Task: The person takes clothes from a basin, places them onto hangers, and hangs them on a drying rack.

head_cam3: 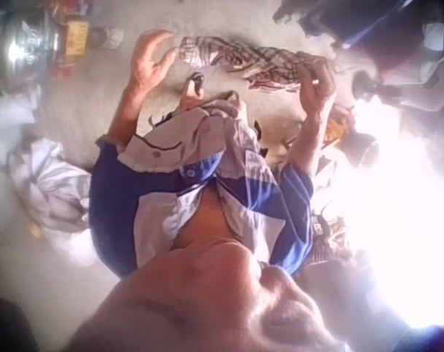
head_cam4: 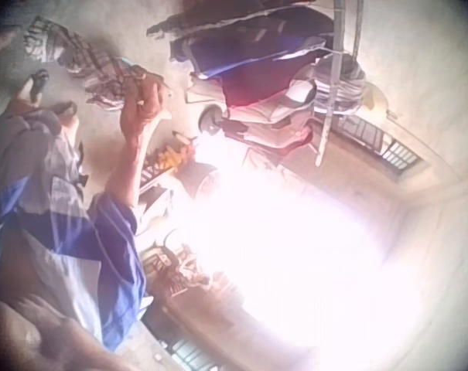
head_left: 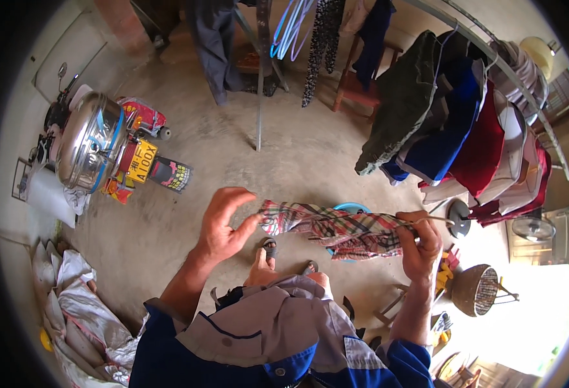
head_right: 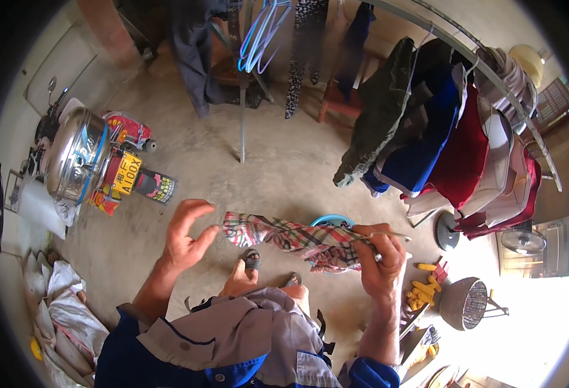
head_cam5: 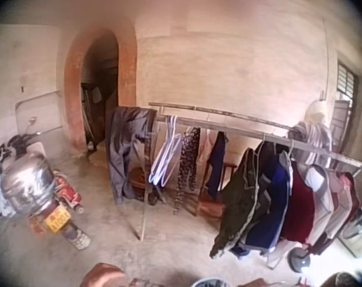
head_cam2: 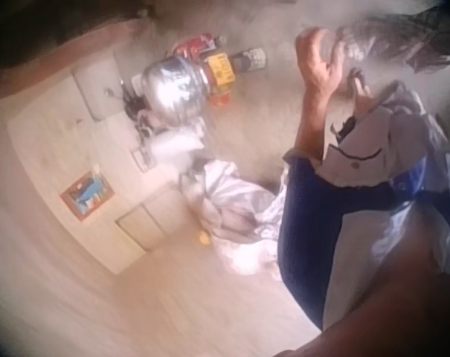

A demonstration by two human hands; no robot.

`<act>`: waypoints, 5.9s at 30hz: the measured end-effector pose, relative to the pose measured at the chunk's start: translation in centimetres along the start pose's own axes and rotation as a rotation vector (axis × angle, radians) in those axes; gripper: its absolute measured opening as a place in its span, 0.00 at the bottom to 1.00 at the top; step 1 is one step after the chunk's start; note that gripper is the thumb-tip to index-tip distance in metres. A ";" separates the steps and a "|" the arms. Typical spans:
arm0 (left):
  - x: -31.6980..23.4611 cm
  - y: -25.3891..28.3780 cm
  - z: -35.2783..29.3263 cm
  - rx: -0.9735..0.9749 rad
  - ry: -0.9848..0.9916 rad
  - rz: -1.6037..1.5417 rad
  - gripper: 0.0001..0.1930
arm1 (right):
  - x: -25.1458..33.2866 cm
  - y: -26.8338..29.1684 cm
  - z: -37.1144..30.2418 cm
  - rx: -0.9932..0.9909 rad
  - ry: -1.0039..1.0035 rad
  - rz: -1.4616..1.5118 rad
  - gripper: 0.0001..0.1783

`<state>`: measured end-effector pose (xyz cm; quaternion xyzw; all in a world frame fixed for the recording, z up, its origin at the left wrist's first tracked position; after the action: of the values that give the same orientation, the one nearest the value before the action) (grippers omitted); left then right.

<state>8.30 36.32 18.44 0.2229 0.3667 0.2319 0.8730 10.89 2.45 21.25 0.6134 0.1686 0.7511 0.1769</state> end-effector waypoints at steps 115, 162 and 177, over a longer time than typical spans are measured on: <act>20.3 -21.7 38.3 -0.005 0.363 -0.675 0.11 | -16.4 -3.8 0.5 0.633 -0.681 -0.182 0.18; 14.8 -14.0 36.3 -0.252 -0.137 -0.368 0.16 | -11.0 11.0 38.7 -0.365 -0.360 -0.102 0.19; -10.9 -10.9 32.3 0.165 -0.153 -1.989 0.13 | -15.3 5.0 18.8 -0.395 -0.329 -0.054 0.06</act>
<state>28.18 14.41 38.62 -0.1108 0.3443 -0.6450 0.6731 31.86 -8.52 14.00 0.6760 0.0039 0.6547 0.3383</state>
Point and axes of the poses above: each hand's wrist, its own z-axis towards the middle knuckle, its own y-axis out of the back of the hand, x = y × z, the point moved 9 cm from there along z, towards the middle knuckle, and after that the axes turned 11 degrees about -y, right-handed, at the moved point
